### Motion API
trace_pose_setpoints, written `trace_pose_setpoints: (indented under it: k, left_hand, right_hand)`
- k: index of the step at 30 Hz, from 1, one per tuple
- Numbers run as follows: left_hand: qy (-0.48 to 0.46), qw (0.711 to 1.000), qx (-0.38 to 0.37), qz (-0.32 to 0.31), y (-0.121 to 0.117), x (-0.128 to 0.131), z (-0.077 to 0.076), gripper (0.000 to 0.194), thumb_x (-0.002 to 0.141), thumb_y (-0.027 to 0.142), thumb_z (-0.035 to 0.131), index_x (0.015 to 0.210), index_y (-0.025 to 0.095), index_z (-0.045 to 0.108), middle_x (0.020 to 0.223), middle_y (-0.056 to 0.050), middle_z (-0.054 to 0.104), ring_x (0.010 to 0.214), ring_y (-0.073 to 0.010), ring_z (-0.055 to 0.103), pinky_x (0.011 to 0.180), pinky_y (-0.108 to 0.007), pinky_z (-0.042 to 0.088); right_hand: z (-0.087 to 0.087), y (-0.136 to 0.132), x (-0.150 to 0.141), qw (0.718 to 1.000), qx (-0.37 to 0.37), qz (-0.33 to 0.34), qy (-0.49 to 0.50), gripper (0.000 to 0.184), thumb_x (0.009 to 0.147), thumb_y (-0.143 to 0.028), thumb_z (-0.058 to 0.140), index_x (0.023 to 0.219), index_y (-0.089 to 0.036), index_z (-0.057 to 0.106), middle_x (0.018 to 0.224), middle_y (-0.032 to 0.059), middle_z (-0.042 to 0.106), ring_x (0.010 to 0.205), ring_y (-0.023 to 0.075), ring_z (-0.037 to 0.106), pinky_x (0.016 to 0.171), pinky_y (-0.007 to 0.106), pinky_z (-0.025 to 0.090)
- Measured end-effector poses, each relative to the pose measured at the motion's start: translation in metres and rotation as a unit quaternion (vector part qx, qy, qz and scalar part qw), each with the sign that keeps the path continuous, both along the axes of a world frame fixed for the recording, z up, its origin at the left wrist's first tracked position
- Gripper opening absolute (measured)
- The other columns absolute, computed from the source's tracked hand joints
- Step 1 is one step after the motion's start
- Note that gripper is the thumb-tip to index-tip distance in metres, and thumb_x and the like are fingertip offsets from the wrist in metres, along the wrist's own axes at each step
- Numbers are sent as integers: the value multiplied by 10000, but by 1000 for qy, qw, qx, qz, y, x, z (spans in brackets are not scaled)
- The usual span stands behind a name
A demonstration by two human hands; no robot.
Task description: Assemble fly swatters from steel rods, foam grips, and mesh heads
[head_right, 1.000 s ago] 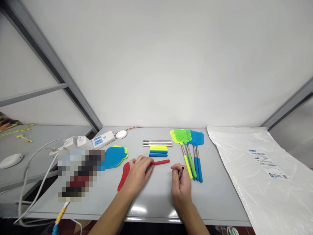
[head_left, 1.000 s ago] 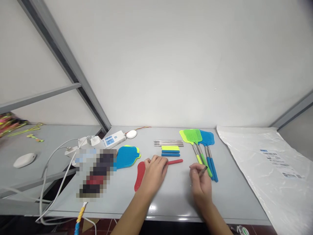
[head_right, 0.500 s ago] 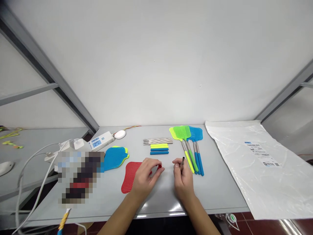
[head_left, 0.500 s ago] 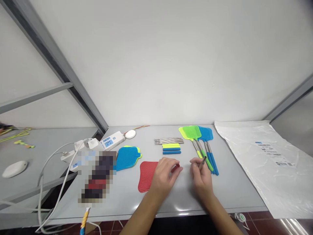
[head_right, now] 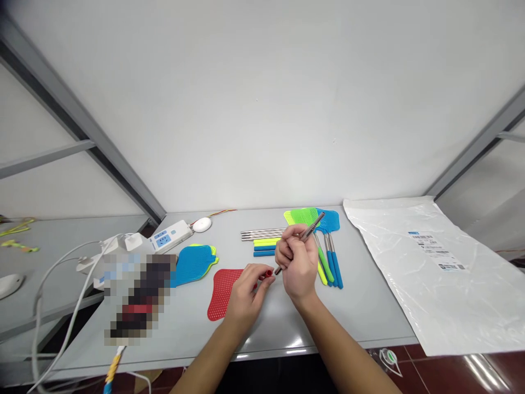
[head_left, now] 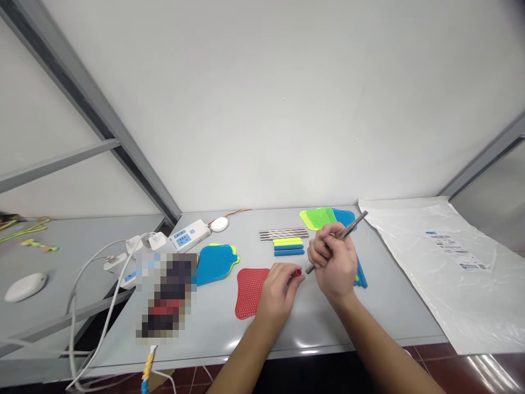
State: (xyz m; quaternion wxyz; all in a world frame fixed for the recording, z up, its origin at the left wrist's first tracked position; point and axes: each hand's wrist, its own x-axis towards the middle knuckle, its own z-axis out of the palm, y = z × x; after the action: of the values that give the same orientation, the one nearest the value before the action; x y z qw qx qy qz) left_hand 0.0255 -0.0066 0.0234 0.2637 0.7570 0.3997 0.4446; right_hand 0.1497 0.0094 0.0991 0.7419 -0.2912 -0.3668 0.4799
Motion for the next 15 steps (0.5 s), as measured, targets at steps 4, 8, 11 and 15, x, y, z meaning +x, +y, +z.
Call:
trace_pose_setpoints:
  k: [4,8,11,15]
  left_hand:
    - [0,1000,6,0,2,-2,-2,124,929,224,491,1002,206,589,915,-52,629,860,-182,570,761,-320,480]
    - [2,1000,9,-1,2,-3,-1,124,931,206,475,988,204,585,935,-51,636,890,-181,582,768,-309,485]
    - [1,1000,11,3,1,-3,0,130,931,206,475,996,206,587,945,-53,641,901,-184,586,768,-314,491]
    - [2,1000,7,9,1,-4,-1,142,932,206,462,999,209,586,937,-58,636,890,-193,585,763,-335,494]
  right_hand:
    - [-5,8,-17,999,12,41,-11,77,870,-208,438,806,-232,474,533,-99,244,432,65,178,404,194,168]
    - [-7,10,-23,997,13,66,-43,60,859,-222,469,803,-222,489,539,-100,240,444,63,170,402,186,144]
    - [-7,9,-23,995,16,78,-54,65,860,-216,469,801,-219,496,542,-99,243,448,63,170,406,188,142]
    - [-7,6,-25,992,29,78,-91,84,870,-228,469,799,-214,512,543,-89,287,457,67,212,419,195,172]
